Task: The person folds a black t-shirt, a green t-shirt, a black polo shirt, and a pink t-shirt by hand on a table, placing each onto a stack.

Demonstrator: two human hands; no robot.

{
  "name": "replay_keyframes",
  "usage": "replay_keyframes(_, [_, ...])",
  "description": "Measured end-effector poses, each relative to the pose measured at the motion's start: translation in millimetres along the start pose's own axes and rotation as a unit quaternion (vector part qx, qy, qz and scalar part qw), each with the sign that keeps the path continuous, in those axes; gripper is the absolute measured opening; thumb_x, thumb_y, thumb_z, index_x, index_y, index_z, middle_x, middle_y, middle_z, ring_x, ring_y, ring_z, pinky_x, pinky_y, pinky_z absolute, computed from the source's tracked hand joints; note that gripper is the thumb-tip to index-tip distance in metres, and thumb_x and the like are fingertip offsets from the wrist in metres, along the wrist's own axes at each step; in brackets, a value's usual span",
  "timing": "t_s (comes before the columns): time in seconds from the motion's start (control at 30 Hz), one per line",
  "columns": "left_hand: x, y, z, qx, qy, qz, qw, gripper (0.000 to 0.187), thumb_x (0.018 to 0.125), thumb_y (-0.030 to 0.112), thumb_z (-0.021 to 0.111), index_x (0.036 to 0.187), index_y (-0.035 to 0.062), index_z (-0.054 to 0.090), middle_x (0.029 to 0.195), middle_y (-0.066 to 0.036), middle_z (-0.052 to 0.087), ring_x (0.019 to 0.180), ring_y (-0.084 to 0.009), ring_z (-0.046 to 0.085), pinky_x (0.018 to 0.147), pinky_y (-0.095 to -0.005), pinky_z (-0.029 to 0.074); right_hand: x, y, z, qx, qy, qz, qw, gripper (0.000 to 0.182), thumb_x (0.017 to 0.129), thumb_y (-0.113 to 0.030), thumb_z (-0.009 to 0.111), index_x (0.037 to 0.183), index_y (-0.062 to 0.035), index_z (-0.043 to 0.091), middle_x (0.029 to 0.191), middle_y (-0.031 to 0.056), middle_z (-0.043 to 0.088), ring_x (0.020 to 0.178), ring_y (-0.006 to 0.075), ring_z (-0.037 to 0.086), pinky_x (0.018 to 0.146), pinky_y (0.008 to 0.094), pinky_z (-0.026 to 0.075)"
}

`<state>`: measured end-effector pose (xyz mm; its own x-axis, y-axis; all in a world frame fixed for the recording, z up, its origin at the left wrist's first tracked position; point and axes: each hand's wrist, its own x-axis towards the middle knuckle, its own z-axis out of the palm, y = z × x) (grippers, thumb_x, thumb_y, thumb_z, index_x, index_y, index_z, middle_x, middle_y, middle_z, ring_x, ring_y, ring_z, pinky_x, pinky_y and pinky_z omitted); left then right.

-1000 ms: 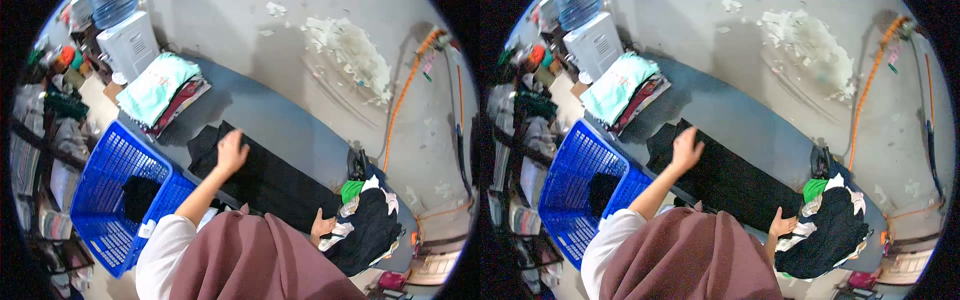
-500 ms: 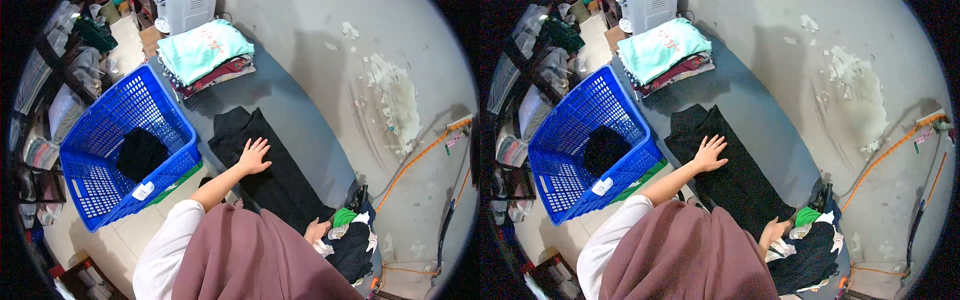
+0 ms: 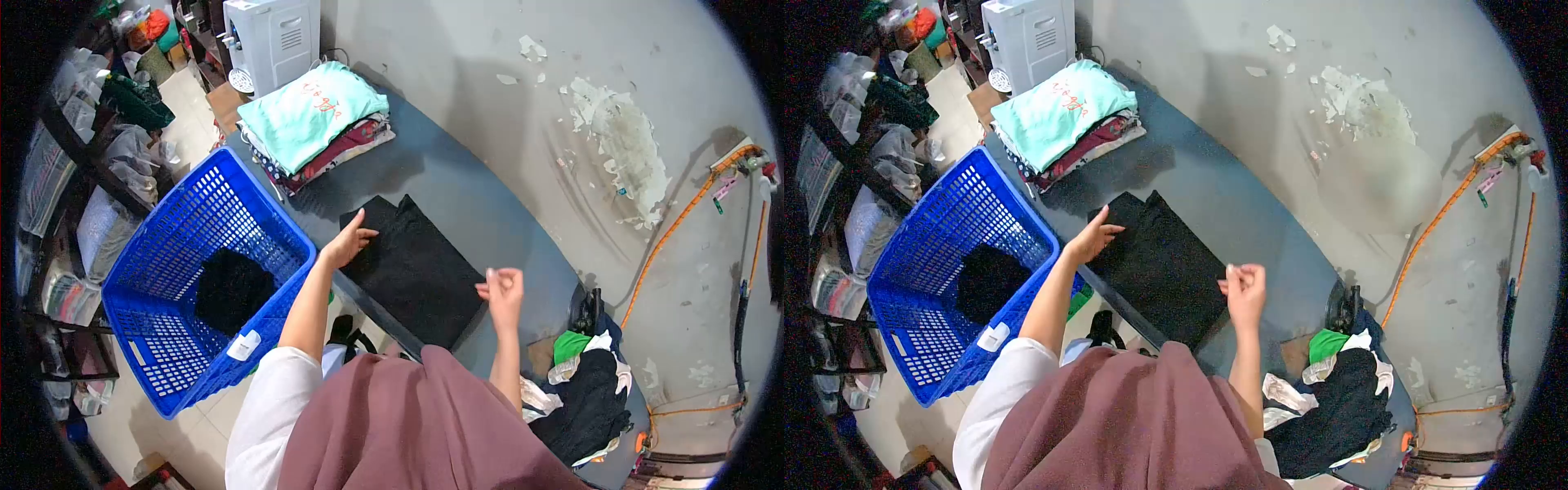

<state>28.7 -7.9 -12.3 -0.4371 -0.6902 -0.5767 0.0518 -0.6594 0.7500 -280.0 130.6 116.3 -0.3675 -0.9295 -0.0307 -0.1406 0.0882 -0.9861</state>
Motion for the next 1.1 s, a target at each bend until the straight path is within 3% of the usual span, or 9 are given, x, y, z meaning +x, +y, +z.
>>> replay_keyframes(0.03, [4, -5, -2, 0.011, -0.018, 0.01, 1.0, 0.113, 0.072, 0.088, 0.021, 0.141, -0.0007, 0.031, 0.15, -0.026, 0.012, 0.141, -0.0364, 0.002, 0.112, -0.0481, -0.003, 1, 26, -9, -0.054, 0.02, -0.004, 0.998, 0.025, 0.09, -0.016, 0.061, 0.097, -0.0024, 0.043, 0.088, 0.0126, 0.062, 0.064, 0.0162, 0.063, 0.059, 0.025, 0.052])
replay_keyframes(0.17, [-14, 3, 17, 0.251, 0.067, 0.113, 0.959, 0.082, 0.074, 0.053, 0.069, 0.129, -0.0043, 0.048, 0.132, -0.025, 0.047, 0.125, -0.0329, 0.044, 0.105, -0.0389, 0.031, -15, 154, -54, -0.189, 0.074, -0.017, 0.979, 0.028, 0.083, -0.014, 0.069, 0.095, -0.0048, 0.046, 0.076, 0.0042, 0.056, 0.06, 0.0122, 0.055, 0.054, 0.0279, 0.049])
replay_keyframes(0.2, [-6, -1, 22, 0.254, 0.108, 0.167, 0.947, 0.07, 0.065, 0.024, 0.081, 0.122, -0.0064, 0.054, 0.116, -0.019, 0.061, 0.107, -0.0275, 0.059, 0.091, -0.0332, 0.045, -27, 173, -60, -0.169, 0.089, 0.003, 0.982, 0.029, 0.081, -0.015, 0.07, 0.096, -0.0048, 0.047, 0.078, 0.0043, 0.056, 0.064, 0.0129, 0.055, 0.056, 0.0291, 0.049])
replay_keyframes(0.4, [-30, 29, 52, 0.313, 0.17, 0.202, 0.912, 0.055, 0.068, 0.011, 0.072, 0.119, 0.0011, 0.057, 0.111, -0.018, 0.062, 0.099, -0.0316, 0.061, 0.085, -0.0374, 0.048, -53, 132, -38, 0.167, 0.079, 0.314, 0.931, 0.037, 0.08, -0.017, 0.072, 0.109, -0.0052, 0.051, 0.096, 0.0085, 0.058, 0.088, 0.0231, 0.057, 0.077, 0.039, 0.049])
replay_keyframes(0.57, [-38, -19, 84, 0.484, 0.428, 0.324, 0.691, 0.057, 0.069, 0.014, 0.069, 0.121, 0.0059, 0.048, 0.118, -0.016, 0.048, 0.113, -0.0361, 0.047, 0.087, -0.0473, 0.044, -21, 180, -20, 0.26, -0.007, 0.314, 0.913, 0.063, 0.08, -0.023, 0.073, 0.129, -0.0002, 0.041, 0.137, 0.0163, 0.038, 0.124, 0.0275, 0.04, 0.099, 0.0493, 0.034])
replay_keyframes(0.73, [-45, -52, 110, 0.213, 0.303, 0.309, 0.876, 0.086, 0.081, 0.05, 0.063, 0.143, 0.0059, 0.024, 0.142, -0.024, 0.031, 0.132, -0.037, 0.032, 0.107, -0.0422, 0.029, -20, 50, 35, 0.043, -0.055, 0.015, 0.997, 0.043, 0.079, -0.013, 0.071, 0.114, 0.0039, 0.052, 0.116, 0.0165, 0.059, 0.102, 0.0265, 0.059, 0.087, 0.0362, 0.045])
replay_keyframes(0.87, [-80, -34, 109, -0.156, 0.209, 0.154, 0.953, 0.106, 0.079, 0.071, 0.049, 0.148, 0.0076, 0.0, 0.147, -0.02, 0.026, 0.137, -0.031, 0.025, 0.109, -0.0346, 0.025, -56, -65, 75, -0.107, -0.195, -0.157, 0.962, 0.036, 0.08, -0.01, 0.068, 0.109, 0.0062, 0.055, 0.1, 0.0191, 0.065, 0.092, 0.0231, 0.063, 0.081, 0.0339, 0.049])
replay_keyframes(1.0, [-95, -48, 92, -0.421, -0.046, 0.241, 0.873, 0.088, 0.085, 0.069, 0.042, 0.146, 0.0074, 0.023, 0.14, -0.017, 0.04, 0.126, -0.0275, 0.043, 0.103, -0.0396, 0.035, -101, -78, 101, -0.111, -0.375, -0.315, 0.865, 0.04, 0.079, -0.013, 0.071, 0.112, 0.0046, 0.056, 0.095, 0.0168, 0.066, 0.085, 0.0231, 0.065, 0.075, 0.0341, 0.051])
replay_keyframes(1.1, [-118, -94, 100, -0.506, -0.154, 0.228, 0.817, 0.087, 0.085, 0.068, 0.041, 0.144, 0.0068, 0.026, 0.139, -0.017, 0.042, 0.125, -0.0274, 0.044, 0.103, -0.0401, 0.035, -113, -67, 91, -0.091, -0.445, -0.2, 0.868, 0.04, 0.078, -0.019, 0.072, 0.113, -0.0018, 0.06, 0.094, 0.0139, 0.066, 0.086, 0.0266, 0.064, 0.078, 0.0334, 0.05])
